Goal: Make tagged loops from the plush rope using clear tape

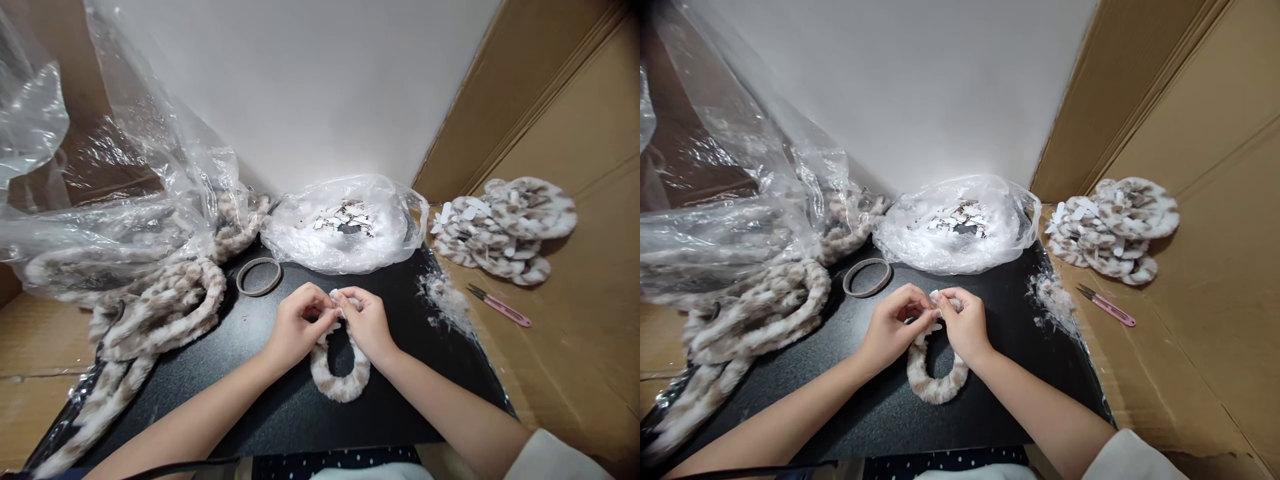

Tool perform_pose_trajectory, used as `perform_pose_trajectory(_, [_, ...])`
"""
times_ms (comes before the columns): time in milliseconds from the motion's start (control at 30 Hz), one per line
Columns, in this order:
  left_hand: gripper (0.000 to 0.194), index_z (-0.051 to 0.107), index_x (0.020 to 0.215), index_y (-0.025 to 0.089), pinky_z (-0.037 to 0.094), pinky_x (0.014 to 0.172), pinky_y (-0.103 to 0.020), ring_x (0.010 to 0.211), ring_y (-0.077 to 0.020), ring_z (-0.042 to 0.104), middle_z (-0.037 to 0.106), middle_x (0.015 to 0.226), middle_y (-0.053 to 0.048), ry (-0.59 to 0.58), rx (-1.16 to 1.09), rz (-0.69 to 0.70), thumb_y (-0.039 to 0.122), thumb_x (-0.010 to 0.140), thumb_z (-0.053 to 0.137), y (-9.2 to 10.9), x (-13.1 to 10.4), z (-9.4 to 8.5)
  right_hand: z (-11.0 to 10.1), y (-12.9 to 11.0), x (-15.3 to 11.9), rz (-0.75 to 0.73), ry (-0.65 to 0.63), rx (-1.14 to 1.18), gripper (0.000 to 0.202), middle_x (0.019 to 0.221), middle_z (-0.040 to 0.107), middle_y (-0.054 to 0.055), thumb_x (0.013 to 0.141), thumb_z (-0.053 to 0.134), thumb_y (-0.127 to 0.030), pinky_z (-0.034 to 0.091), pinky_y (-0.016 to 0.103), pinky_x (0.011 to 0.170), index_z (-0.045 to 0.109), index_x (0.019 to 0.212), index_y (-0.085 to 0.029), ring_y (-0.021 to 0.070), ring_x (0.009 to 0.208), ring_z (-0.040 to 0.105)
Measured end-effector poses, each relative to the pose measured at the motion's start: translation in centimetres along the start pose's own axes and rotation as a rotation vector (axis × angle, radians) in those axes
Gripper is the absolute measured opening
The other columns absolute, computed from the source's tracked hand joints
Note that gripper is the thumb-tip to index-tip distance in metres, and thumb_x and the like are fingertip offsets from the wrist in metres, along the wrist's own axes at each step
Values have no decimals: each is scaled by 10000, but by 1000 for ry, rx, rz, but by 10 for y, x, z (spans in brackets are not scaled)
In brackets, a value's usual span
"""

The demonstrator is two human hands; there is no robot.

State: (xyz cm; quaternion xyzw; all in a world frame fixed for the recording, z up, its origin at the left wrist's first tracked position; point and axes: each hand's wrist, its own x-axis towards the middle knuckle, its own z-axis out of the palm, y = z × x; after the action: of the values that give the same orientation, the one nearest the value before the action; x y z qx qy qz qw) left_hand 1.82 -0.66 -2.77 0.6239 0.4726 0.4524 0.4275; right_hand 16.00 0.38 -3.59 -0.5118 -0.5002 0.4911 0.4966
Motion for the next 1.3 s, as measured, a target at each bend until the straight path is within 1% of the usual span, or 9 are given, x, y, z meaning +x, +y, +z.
perform_pose_trajectory(133, [256,576,819,161,429,558,-199,613,-106,548,582,697,5,-28,-126,-200,366,763,720,-2,2,2,-1,0,0,-30,36,-41,211,718,701,45,796,639,-358,475,255,578,710,754,-163,153,632,607])
perform_pose_trajectory(200, [294,563,778,152,410,544,-198,586,-103,539,588,662,7,-55,-160,-272,394,747,727,-3,3,3,-2,1,1,-66,39,-71,190,727,702,45,799,643,-337,478,260,597,712,750,-167,156,649,612])
perform_pose_trajectory(400, [368,526,625,144,341,500,-182,517,-81,488,569,563,20,-75,-214,-327,415,665,772,-4,8,2,-8,1,2,-216,-89,-156,124,740,680,31,825,627,-240,488,270,661,702,745,-182,157,701,621])
perform_pose_trajectory(567, [381,515,602,141,274,452,-169,450,-53,427,549,515,38,-71,-283,-408,368,590,821,-6,12,-1,-14,1,3,-436,-196,-234,136,763,656,28,862,599,-201,487,289,698,662,741,-198,159,745,609])
perform_pose_trajectory(700, [377,555,648,131,346,487,-174,487,-69,502,597,549,18,-111,-475,-490,369,578,837,-9,12,-3,-18,2,6,-604,-196,-299,137,794,661,33,892,568,-191,492,312,738,645,779,-207,165,784,611])
perform_pose_trajectory(833, [371,571,690,133,409,514,-200,527,-101,571,636,600,-5,-213,-645,-592,361,584,844,-8,11,-3,-19,5,7,-663,-150,-334,145,800,641,35,906,529,-184,497,299,697,645,822,-211,161,771,608])
perform_pose_trajectory(933, [340,566,683,133,412,523,-200,518,-88,554,633,603,1,-217,-660,-585,330,608,833,-7,11,-2,-19,6,7,-659,-138,-338,159,801,638,35,909,517,-180,496,290,674,644,819,-208,155,753,608])
perform_pose_trajectory(1167, [311,548,613,131,362,524,-182,514,-73,526,605,556,15,-119,-599,-549,284,582,817,-7,11,3,-18,4,3,-718,-131,-362,148,773,668,32,902,556,-186,493,328,711,643,787,-218,170,763,607])
perform_pose_trajectory(1300, [285,560,618,130,355,506,-175,496,-62,509,602,547,19,-78,-602,-539,277,582,802,-6,11,1,-21,0,3,-767,-177,-383,131,805,688,30,890,582,-169,481,348,759,668,809,-226,177,807,593])
